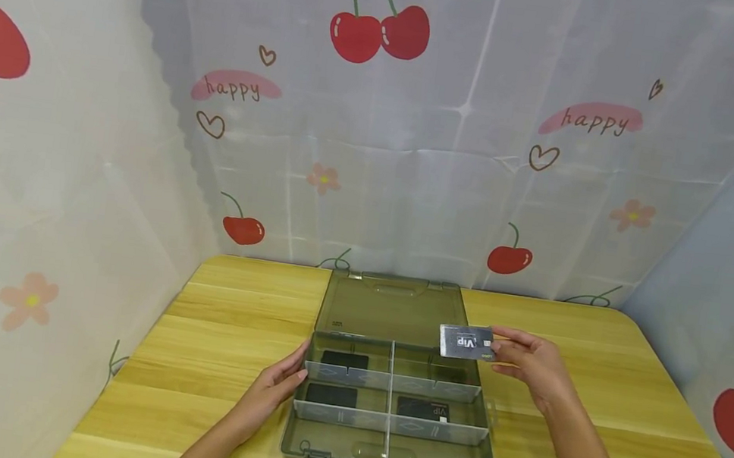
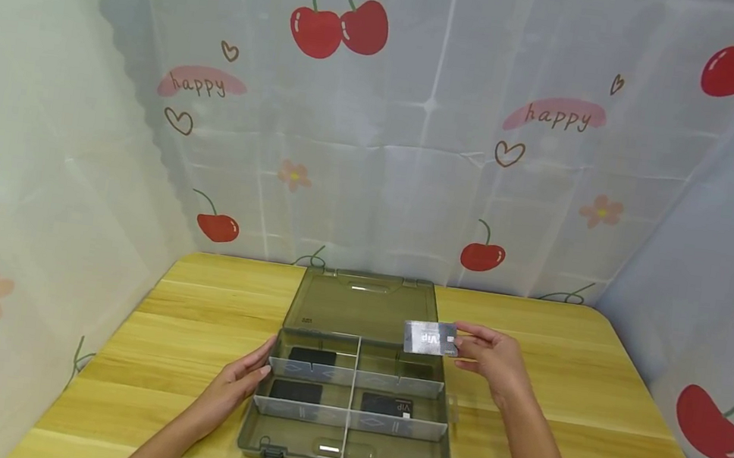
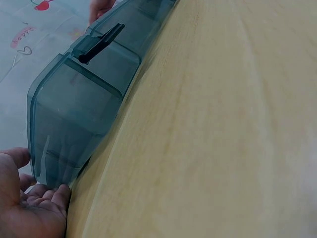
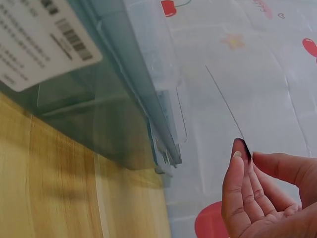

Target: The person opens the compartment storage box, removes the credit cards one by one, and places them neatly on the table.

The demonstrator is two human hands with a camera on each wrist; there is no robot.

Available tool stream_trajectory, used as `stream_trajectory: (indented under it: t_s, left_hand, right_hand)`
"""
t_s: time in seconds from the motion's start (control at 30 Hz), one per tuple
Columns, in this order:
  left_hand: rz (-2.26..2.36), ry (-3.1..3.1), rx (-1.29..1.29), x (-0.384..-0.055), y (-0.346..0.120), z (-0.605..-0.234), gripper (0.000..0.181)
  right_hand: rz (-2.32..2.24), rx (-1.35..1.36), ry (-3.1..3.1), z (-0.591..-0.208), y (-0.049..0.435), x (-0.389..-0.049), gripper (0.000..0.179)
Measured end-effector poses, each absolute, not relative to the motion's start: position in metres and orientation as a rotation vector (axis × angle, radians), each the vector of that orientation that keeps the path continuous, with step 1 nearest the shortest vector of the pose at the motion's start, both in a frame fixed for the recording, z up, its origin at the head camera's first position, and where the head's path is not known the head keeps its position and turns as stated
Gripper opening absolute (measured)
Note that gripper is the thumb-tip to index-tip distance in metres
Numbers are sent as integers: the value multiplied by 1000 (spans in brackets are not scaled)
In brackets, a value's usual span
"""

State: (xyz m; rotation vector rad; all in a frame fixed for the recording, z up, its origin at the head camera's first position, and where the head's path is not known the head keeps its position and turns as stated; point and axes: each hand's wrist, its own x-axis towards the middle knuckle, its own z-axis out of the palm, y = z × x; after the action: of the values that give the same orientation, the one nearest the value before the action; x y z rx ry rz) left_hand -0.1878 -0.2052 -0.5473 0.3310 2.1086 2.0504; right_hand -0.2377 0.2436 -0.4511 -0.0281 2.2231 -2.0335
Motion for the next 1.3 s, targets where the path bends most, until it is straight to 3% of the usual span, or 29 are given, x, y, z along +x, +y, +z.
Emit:
stream_trajectory:
  t_s: [0.87,1.3]
  left_hand:
    - [2047,2120,302,-186,-204,-547,61]
    - [2044,2118,318,-186,-204,-546,61]
  right_hand:
    - [-2124,114,2232,-452,279,-242,57]
    - [-2223,208,2144,-464,304,-248,28]
